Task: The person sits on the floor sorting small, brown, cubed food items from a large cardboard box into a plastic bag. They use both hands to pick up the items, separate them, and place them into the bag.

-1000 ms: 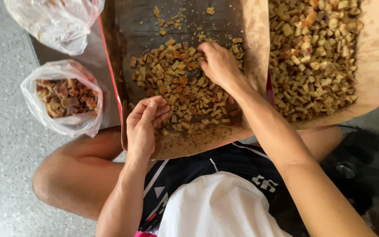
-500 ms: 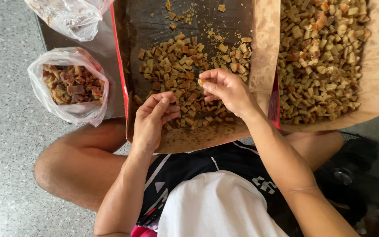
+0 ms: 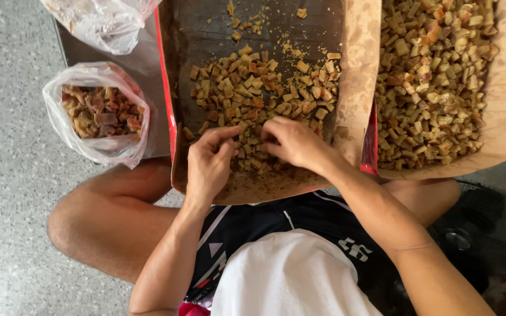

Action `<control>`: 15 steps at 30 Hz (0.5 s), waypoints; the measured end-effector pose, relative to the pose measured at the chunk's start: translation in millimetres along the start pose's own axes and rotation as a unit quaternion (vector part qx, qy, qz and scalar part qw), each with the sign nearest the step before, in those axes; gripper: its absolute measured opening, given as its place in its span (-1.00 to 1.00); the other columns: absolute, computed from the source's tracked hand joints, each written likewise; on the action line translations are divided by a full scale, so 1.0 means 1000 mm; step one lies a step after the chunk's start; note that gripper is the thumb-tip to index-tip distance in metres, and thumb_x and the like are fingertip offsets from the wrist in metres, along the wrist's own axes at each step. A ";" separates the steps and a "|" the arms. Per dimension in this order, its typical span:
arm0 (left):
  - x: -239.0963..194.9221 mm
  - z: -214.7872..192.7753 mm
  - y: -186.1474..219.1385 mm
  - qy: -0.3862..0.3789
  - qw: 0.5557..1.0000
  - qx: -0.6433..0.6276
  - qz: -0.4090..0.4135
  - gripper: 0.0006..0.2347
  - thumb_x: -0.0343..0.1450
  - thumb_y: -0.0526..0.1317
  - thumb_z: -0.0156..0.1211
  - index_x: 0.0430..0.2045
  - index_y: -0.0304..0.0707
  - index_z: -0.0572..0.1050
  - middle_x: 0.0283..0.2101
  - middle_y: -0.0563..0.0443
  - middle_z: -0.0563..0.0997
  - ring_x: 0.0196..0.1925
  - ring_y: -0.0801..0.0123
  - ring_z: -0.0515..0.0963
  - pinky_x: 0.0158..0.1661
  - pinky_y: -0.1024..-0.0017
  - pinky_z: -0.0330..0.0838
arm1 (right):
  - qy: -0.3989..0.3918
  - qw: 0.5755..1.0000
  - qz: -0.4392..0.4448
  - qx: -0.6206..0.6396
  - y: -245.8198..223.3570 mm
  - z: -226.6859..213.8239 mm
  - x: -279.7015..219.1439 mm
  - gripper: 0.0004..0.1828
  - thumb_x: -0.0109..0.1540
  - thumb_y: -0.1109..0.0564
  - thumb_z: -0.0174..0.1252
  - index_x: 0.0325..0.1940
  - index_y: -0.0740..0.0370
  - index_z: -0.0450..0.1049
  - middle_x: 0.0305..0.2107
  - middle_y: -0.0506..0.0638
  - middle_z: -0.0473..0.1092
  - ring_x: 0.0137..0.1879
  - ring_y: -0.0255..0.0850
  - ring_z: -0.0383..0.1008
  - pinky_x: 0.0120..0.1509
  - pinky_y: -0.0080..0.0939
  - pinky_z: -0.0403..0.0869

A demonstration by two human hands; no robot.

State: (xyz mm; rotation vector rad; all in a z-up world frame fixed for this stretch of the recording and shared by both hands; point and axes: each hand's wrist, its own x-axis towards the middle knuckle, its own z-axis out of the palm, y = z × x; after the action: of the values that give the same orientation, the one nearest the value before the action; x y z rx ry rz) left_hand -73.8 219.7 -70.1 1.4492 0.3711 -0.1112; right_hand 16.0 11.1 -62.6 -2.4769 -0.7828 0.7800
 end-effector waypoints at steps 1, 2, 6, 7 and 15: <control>0.002 -0.001 0.003 -0.002 1.000 -0.001 0.016 -0.78 0.45 -0.38 0.11 -0.07 -0.40 0.62 -0.16 0.04 0.64 -0.29 0.54 0.63 -0.24 0.58 0.52 | -0.045 0.994 0.081 0.051 0.001 -0.010 -0.001 -0.73 0.28 0.08 0.21 0.01 0.22 0.45 -0.25 0.00 0.47 -0.35 -0.12 0.44 -0.29 -0.07 0.52; 0.003 -0.002 0.007 0.003 0.999 0.031 0.023 -0.79 0.46 -0.36 0.16 -0.08 -0.40 0.63 -0.20 0.01 0.63 -0.30 0.50 0.62 -0.25 0.56 0.51 | -0.090 0.978 0.161 0.101 0.000 -0.019 0.002 -0.78 0.33 0.07 0.17 0.03 0.16 0.46 -0.29 -0.06 0.48 -0.42 -0.11 0.40 -0.35 -0.03 0.47; 0.007 -0.003 0.021 0.028 0.977 0.204 0.054 -0.79 0.41 -0.34 0.27 -0.09 -0.38 0.63 -0.34 -0.16 0.62 -0.38 0.28 0.60 -0.30 0.41 0.49 | 0.047 0.983 0.088 0.151 0.014 -0.042 0.027 -0.87 0.38 0.11 0.16 -0.02 0.15 0.54 -0.27 -0.08 0.53 -0.28 -0.36 0.51 -0.24 -0.36 0.54; 0.007 -0.002 0.022 0.038 0.963 0.258 0.061 -0.77 0.38 -0.34 0.29 -0.09 -0.37 0.62 -0.36 -0.22 0.61 -0.41 0.20 0.61 -0.32 0.35 0.50 | 0.076 0.989 0.054 0.117 0.019 -0.041 0.036 -0.88 0.38 0.11 0.20 -0.05 0.17 0.55 -0.25 -0.04 0.52 -0.29 -0.32 0.47 -0.28 -0.34 0.51; 0.021 0.008 -0.006 -0.040 0.884 0.462 0.056 -0.73 0.47 -0.27 0.26 0.00 -0.39 0.41 -0.44 -0.29 0.59 -0.41 -0.04 0.63 -0.33 0.12 0.55 | 0.165 0.982 -0.031 -0.091 0.031 -0.001 0.087 -0.69 0.16 0.32 0.22 0.00 0.31 0.47 -0.03 0.17 0.37 -0.25 -0.22 0.45 -0.33 -0.39 0.57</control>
State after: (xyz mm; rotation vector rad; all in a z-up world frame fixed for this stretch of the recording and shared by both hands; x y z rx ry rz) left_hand -54.3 214.3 -81.6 2.4004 0.1547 -0.2793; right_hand 87.8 41.9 -111.6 -2.6316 -0.8306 0.2711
